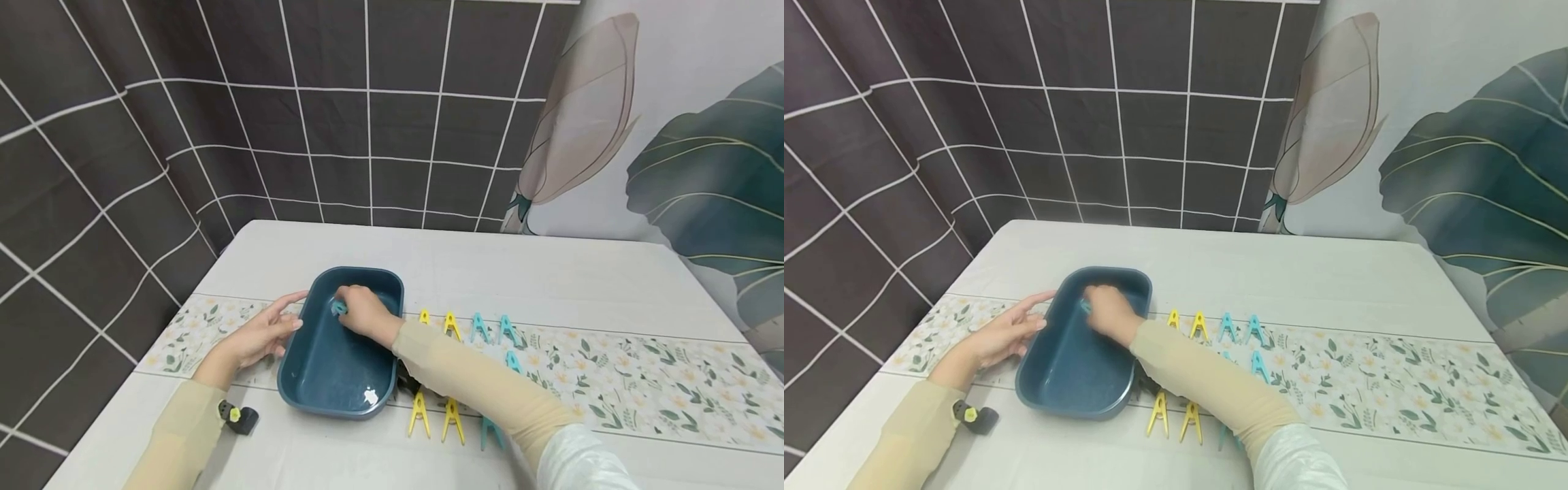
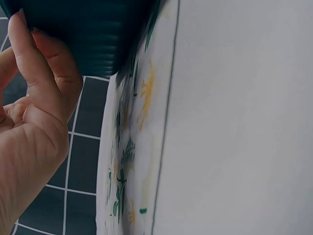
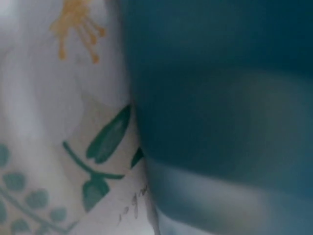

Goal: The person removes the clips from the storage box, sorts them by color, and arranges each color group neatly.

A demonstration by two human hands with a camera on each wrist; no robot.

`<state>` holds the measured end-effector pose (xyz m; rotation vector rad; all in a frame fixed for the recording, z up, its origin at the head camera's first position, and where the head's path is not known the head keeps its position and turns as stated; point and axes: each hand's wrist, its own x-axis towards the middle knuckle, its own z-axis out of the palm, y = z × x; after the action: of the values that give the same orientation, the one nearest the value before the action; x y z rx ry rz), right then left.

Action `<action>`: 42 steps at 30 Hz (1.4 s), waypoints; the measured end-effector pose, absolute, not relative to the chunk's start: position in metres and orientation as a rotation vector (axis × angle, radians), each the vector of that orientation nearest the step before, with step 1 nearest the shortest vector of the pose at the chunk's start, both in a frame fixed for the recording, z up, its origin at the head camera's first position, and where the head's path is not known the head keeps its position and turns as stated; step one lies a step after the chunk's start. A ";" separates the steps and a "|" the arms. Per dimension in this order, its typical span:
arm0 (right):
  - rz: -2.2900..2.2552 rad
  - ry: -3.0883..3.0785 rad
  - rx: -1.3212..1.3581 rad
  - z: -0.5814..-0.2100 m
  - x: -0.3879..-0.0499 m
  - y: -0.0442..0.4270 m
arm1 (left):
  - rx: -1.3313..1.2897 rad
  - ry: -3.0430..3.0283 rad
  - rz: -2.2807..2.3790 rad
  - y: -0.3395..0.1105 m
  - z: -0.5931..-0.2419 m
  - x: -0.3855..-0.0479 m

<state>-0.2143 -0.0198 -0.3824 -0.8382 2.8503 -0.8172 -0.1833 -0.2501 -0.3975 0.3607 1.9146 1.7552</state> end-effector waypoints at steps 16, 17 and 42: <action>-1.052 2.764 -0.877 -0.365 -0.208 -0.011 | 0.361 1.927 1.738 -0.249 -0.396 -0.183; -1.069 2.755 -0.881 -0.364 -0.207 -0.010 | 0.360 1.927 1.739 -0.248 -0.396 -0.183; -1.246 2.612 -0.969 -0.310 -0.174 0.038 | 0.331 1.958 1.746 -0.245 -0.395 -0.182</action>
<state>-0.1740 0.0382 -0.3105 -0.9689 2.6120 -1.2459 -0.1816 -0.2454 -0.3950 0.3314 1.9580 1.7455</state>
